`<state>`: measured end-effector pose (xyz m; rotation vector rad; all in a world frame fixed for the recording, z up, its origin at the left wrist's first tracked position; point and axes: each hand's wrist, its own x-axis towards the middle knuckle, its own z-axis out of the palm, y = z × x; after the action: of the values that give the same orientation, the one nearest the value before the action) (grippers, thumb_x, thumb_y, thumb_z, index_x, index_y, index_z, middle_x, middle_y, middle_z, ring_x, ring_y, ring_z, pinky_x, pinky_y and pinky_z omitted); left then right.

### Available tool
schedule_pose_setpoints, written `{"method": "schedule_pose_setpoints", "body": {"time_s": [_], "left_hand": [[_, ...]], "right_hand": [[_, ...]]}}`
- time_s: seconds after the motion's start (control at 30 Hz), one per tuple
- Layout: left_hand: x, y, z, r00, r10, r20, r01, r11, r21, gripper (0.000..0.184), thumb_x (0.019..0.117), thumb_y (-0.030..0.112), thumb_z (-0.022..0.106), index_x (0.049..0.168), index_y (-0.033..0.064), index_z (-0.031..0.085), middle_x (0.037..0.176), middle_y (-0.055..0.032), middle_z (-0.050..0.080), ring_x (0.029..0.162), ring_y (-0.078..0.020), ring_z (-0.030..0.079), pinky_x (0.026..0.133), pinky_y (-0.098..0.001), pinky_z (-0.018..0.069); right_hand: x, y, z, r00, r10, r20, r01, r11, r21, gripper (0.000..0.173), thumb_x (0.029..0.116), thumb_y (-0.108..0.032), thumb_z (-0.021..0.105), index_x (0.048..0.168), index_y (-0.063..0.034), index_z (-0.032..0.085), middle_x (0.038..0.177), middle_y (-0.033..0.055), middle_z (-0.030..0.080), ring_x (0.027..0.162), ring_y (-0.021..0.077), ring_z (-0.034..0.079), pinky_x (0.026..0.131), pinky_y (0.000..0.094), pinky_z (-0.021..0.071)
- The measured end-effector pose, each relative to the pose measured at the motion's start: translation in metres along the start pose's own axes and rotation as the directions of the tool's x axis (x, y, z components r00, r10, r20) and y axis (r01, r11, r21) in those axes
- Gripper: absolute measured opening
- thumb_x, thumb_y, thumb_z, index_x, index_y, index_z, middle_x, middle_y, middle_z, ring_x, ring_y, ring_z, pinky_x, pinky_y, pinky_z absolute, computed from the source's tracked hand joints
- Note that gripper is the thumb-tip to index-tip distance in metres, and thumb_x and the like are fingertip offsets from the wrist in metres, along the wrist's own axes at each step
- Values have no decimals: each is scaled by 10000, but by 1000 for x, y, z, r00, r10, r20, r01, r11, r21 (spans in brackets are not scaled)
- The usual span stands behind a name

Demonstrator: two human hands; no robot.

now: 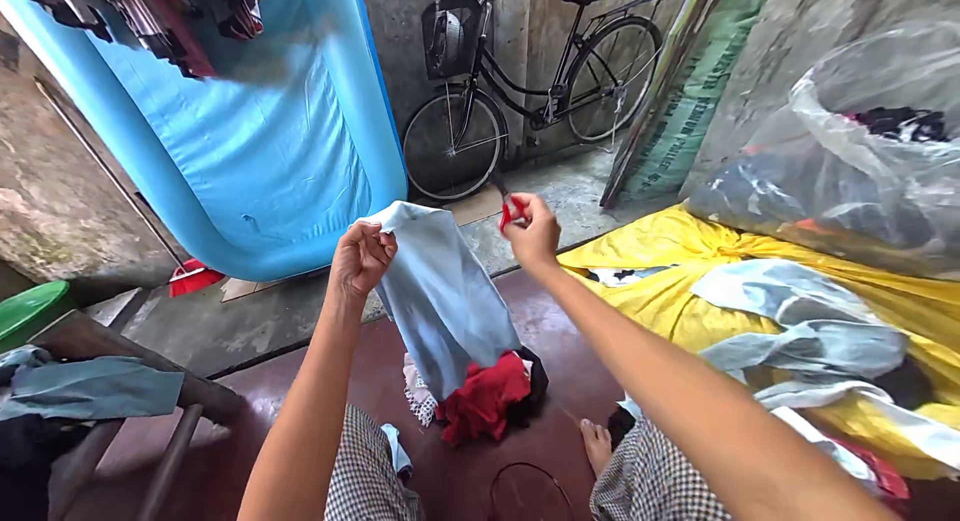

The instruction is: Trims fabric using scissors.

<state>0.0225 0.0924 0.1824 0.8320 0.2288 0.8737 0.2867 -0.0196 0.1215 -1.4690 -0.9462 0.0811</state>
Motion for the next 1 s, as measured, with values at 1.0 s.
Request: {"method": "schedule_pose_setpoints", "body": {"time_s": [1.0], "left_hand": [[-10,-80,-30,983,-158,92,114,923,367,589,890,52,570,1402,224,334,1030,-39,648,738,-94,639,652,-252,556]], "right_hand": [[-25,41,-8,992,-46,118,56,995,-81,416,885,60,641,1291,-28,642,1211,149,693,1071,262,693,927,488,578]]}}
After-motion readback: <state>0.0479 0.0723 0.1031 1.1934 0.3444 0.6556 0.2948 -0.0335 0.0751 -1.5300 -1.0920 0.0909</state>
